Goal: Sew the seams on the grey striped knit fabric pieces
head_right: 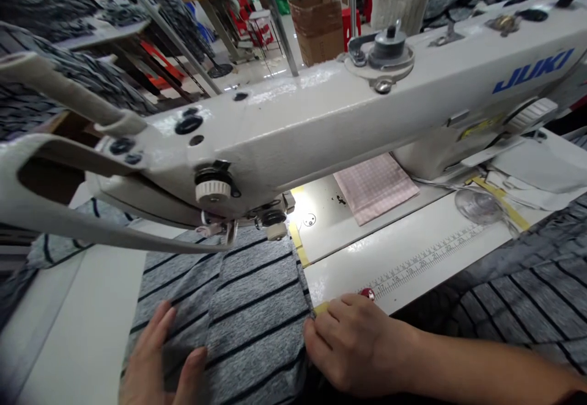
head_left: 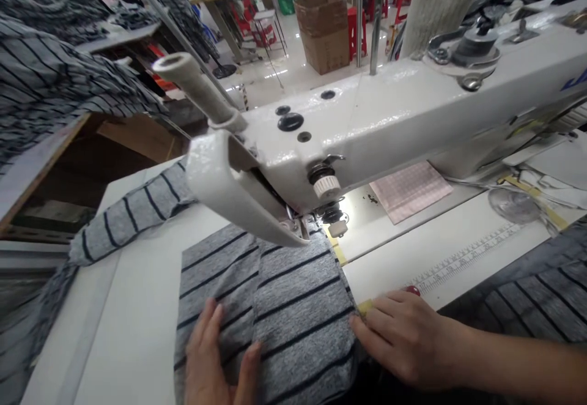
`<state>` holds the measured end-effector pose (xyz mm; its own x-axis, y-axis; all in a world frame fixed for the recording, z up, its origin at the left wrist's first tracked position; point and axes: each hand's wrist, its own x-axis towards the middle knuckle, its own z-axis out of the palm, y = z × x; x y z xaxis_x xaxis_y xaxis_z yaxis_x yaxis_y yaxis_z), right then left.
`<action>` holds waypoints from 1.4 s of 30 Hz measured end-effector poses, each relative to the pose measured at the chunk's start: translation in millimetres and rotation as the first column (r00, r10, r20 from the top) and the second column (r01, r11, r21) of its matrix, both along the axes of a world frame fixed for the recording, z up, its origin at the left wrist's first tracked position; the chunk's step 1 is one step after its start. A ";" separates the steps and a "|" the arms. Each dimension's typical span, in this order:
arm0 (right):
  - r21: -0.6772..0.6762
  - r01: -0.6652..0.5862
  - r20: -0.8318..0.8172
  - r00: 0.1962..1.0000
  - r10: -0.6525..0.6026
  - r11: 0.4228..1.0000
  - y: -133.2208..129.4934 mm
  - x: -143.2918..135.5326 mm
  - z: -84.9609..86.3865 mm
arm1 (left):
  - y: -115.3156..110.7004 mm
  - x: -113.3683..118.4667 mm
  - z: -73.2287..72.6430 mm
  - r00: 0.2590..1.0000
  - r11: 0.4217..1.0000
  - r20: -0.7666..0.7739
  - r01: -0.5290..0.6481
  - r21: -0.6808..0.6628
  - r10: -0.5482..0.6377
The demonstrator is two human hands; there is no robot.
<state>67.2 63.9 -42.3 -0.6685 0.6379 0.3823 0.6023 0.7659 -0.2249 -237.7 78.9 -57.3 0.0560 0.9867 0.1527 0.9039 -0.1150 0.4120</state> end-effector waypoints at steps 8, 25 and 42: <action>0.018 0.157 -0.032 0.987 -0.156 0.987 -13.1 -13.4 3.5 | 32.4 -42.5 -20.4 0.981 0.992 -0.192 0.009 -0.127 -0.033; 0.326 0.137 -0.158 0.983 -0.090 0.935 4.5 -27.6 17.6 | 77.7 75.3 6.5 0.806 0.782 -0.087 0.590 0.199 -0.586; 0.013 0.046 0.037 0.998 -0.046 0.999 -4.7 -2.6 -1.9 | 42.3 93.6 27.6 0.749 0.696 -0.135 0.656 0.291 -0.649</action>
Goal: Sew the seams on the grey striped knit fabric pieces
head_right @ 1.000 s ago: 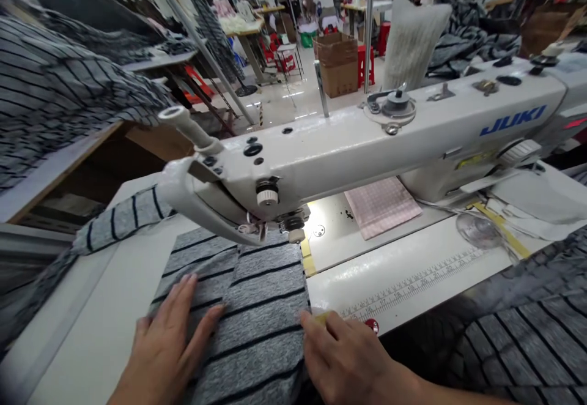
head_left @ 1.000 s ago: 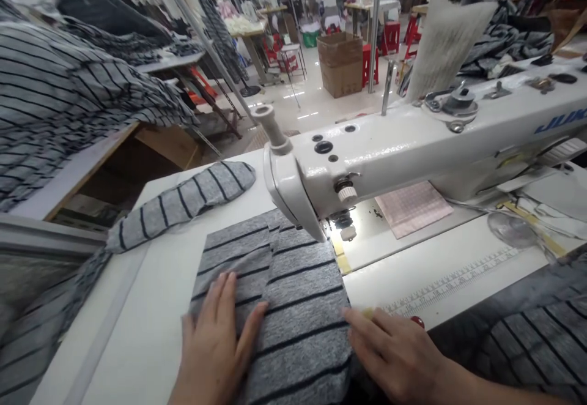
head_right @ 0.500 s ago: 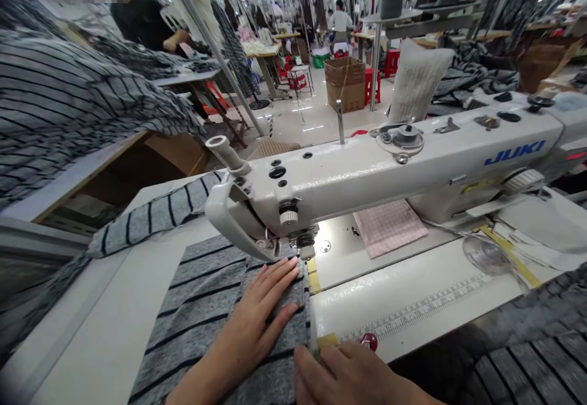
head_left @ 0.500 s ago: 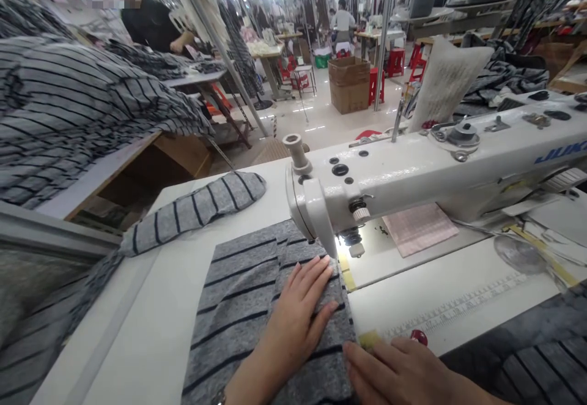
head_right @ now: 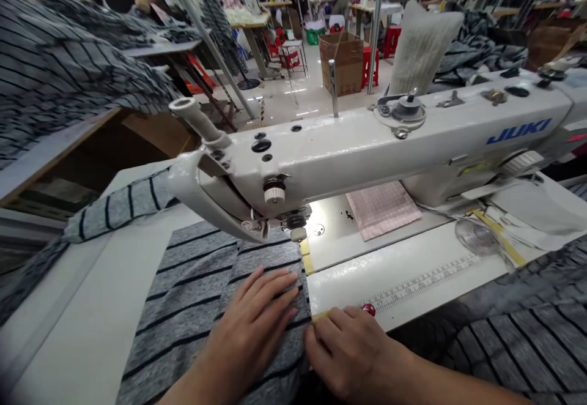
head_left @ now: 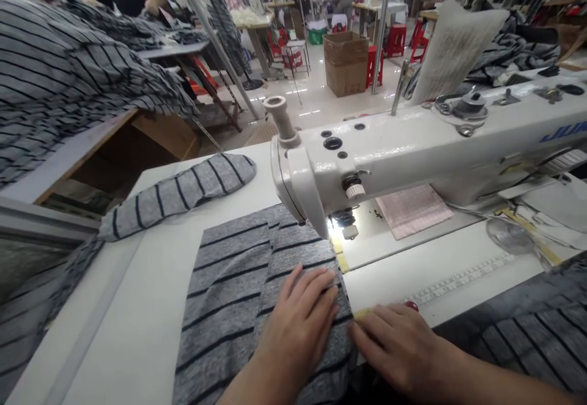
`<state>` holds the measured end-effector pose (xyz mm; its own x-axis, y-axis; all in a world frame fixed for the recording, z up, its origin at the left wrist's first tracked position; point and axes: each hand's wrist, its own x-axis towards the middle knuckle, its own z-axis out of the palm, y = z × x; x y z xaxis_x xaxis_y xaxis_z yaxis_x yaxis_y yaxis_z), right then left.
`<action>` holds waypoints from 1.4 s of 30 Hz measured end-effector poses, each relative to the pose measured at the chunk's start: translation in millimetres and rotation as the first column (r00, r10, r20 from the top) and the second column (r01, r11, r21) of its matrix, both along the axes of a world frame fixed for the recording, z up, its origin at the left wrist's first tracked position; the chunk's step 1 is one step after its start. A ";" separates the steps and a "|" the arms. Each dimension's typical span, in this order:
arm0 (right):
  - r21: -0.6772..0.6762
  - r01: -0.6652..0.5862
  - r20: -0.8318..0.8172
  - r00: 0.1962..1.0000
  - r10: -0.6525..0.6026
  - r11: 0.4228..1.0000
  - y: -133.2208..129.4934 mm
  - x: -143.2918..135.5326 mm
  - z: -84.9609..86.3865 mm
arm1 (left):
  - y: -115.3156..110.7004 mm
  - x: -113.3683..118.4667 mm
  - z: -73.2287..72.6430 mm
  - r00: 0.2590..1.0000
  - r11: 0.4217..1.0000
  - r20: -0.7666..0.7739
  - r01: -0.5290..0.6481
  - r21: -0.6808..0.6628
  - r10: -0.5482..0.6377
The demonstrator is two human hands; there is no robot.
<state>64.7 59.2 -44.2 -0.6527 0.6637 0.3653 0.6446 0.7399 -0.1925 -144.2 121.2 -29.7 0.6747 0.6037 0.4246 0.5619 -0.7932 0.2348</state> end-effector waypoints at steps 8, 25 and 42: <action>0.103 0.078 -0.063 0.995 -0.072 0.992 -1.1 -8.4 3.7 | -12.7 -22.2 -2.6 0.986 0.987 -0.056 0.157 -0.035 -0.158; 0.041 0.048 0.143 0.988 -0.053 0.998 54.5 -9.3 2.2 | 48.2 -24.0 -1.8 0.990 0.985 0.038 0.138 -0.105 -0.135; 0.359 -0.002 0.273 0.957 -0.103 0.933 113.6 -8.0 -10.8 | 112.5 -24.9 -13.6 0.993 0.996 -0.083 0.086 0.001 -0.085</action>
<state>56.7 172.8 -55.0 -0.7323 0.5610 0.3861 0.6711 0.6907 0.2692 -169.1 233.7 -43.3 0.7568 0.5402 0.3681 0.5093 -0.8402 0.1862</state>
